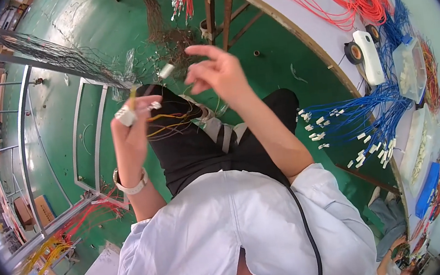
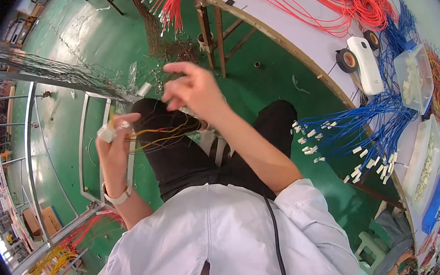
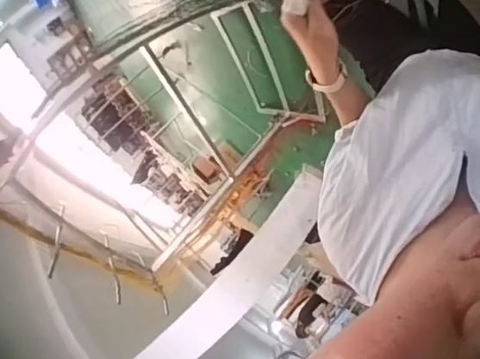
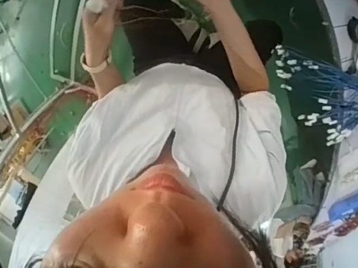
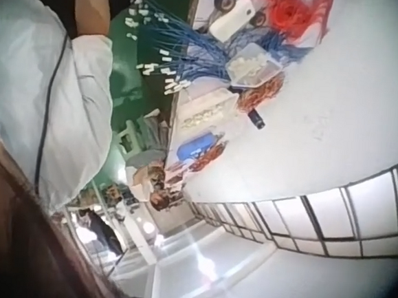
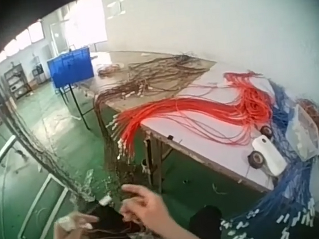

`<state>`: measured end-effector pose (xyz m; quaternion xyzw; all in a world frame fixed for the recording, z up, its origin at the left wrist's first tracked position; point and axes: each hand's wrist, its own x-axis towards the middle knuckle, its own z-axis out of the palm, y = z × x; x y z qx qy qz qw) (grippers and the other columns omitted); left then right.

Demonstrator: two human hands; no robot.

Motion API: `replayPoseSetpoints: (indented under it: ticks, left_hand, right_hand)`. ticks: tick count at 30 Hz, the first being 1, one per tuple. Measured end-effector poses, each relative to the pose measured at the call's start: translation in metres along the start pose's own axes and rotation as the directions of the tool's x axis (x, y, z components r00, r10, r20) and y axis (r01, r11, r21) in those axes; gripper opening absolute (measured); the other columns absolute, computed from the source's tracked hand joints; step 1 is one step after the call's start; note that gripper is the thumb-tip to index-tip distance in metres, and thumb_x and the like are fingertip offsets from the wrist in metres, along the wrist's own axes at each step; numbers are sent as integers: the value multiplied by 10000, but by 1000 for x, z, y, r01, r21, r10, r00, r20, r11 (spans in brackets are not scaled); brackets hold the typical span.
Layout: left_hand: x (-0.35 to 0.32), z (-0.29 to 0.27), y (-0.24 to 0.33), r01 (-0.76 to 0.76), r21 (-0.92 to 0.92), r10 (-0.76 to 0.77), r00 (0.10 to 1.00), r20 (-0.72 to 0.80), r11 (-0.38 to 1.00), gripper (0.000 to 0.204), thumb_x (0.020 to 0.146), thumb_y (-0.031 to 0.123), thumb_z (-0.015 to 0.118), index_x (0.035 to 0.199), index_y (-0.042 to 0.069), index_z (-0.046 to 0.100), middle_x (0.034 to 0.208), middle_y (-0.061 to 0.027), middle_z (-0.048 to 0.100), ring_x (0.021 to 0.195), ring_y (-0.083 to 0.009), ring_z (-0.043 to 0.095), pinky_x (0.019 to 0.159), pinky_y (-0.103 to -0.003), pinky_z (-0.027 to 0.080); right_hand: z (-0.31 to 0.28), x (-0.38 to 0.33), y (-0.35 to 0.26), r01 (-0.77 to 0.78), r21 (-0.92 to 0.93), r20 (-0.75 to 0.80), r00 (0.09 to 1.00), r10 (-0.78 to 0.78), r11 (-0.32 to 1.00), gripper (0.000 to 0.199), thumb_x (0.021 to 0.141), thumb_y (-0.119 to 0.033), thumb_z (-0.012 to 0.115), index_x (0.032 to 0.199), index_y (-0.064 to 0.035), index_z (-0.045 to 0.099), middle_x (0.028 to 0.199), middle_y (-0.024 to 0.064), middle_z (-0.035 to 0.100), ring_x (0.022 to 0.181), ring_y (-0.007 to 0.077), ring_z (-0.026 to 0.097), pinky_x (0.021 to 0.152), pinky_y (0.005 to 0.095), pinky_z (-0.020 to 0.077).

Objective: The recorder is assembling complex wire harnesses by bundling multiple colored wires together with black electrical tape and organizing the groups of wires.

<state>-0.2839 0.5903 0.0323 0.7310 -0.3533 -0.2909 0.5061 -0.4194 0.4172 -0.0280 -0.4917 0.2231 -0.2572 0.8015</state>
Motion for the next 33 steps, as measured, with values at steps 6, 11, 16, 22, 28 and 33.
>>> replayPoseSetpoints:
  ticks: [6, 11, 16, 22, 28, 33]
  left_hand:
    - [15, -45, -21, -110, 253, 186, 937, -296, 961, 235, 936, 18, 490, 1101, -49, 643, 1012, -104, 688, 887, -134, 629, 830, -262, 483]
    - [9, -95, -27, -152, 463, 299, 917, -262, 873, 292, 976, 110, 486, 1214, 8, 622, 903, -55, 685, 837, -77, 566, 783, -231, 448]
    - [3, -112, -24, -276, 336, 416, 771, -482, 900, 310, 973, 118, 476, 1240, 14, 593, 711, 27, 529, 632, -36, 451, 558, -176, 333]
    - [-19, -145, 27, -768, -408, 387, 615, -688, 494, 566, 910, 29, 498, 1411, -107, 274, 590, 47, 365, 496, -36, 284, 451, -186, 191]
    - [-40, -201, 44, -560, -828, 469, 740, -482, 34, 248, 809, -98, 464, 670, 102, 423, 625, 7, 415, 535, -61, 383, 455, -204, 253]
    - [-85, -268, 99, -717, -647, 569, 655, -498, 259, 252, 763, -57, 460, 592, 112, 384, 572, -34, 420, 524, -129, 419, 489, -265, 298]
  right_hand:
    - [-117, -23, 15, 73, -105, -535, 837, -117, 992, 195, 894, -106, 557, 1039, -37, 668, 683, -27, 550, 498, 9, 374, 421, 168, 240]
    - [-193, -63, 57, -336, -853, -504, 726, -468, 398, 237, 905, -249, 573, 1001, -67, 691, 800, 90, 690, 748, 244, 664, 685, 344, 499]
    - [-199, -75, 70, -392, -774, -574, 765, -290, 498, 249, 905, -245, 551, 976, -61, 702, 833, 104, 706, 822, 283, 670, 746, 367, 508]
    - [-200, -67, 60, -341, -779, -576, 719, -388, 525, 238, 918, -226, 541, 1020, -80, 699, 880, 75, 715, 839, 264, 673, 766, 346, 505]
    - [-200, -67, 52, -340, -804, -567, 685, -457, 488, 227, 921, -200, 536, 1044, -97, 696, 931, 56, 716, 861, 255, 673, 772, 343, 505]
    - [-205, -50, 54, -339, -836, -519, 741, -426, 431, 227, 905, -207, 541, 1028, -99, 698, 925, 66, 713, 860, 278, 670, 781, 375, 511]
